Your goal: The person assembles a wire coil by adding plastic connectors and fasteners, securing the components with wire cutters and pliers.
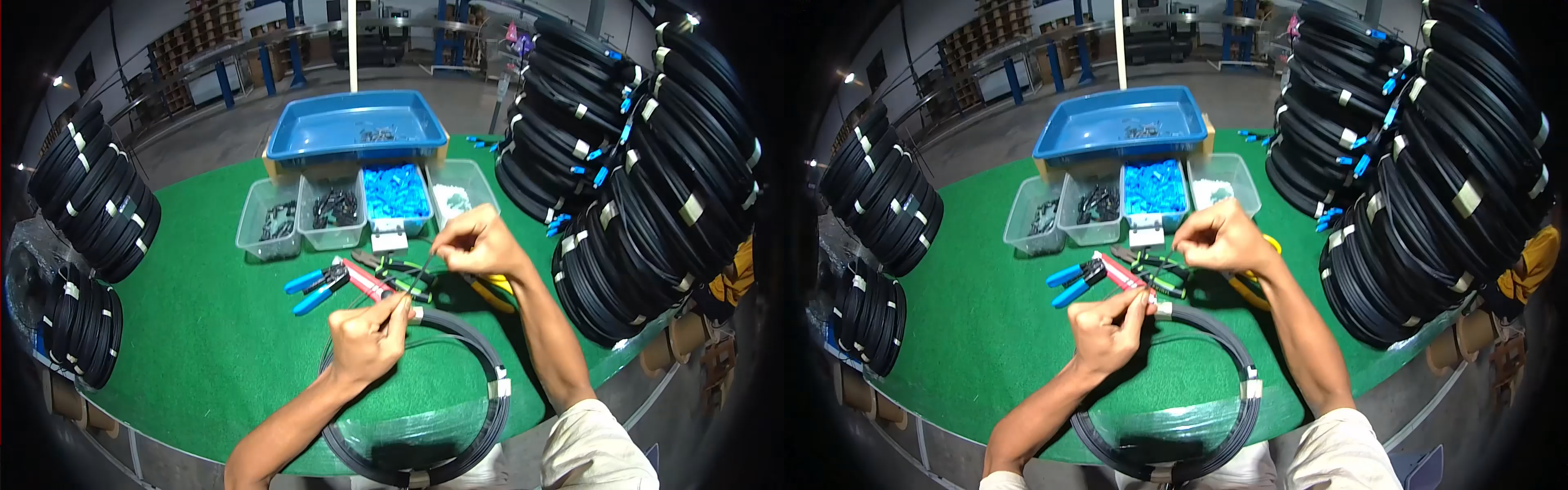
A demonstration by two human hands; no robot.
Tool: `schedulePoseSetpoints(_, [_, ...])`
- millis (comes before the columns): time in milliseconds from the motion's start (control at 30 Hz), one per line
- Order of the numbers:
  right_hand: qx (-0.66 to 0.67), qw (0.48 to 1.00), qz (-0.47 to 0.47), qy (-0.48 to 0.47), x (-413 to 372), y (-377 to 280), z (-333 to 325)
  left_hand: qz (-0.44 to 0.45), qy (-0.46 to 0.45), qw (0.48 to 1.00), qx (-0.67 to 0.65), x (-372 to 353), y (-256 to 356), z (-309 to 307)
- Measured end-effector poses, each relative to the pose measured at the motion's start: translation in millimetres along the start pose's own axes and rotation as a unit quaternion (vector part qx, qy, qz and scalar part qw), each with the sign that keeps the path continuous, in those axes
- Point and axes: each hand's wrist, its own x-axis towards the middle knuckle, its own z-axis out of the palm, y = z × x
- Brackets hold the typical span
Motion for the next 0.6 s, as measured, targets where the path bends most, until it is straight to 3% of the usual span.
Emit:
schedulePoseSetpoints(167, [0.057, 0.997, 0.038, -0.035, -3.6, -5.4, -4.6, 0.016, -0.022, 0.999, 0.019, 0.4, -6.1, -3.9])
schedulePoseSetpoints(333, [-0.054, 0.997, 0.025, -0.052, -3.8, -11.6, -7.9, 0.051, -0.022, 0.997, 0.043, 0.3, -6.5, -2.5])
schedulePoseSetpoints(600, [-0.097, 0.993, -0.003, -0.061, -2.6, -18.6, -5.4, 0.111, -0.012, 0.992, 0.064, -0.8, -7.5, -1.4])
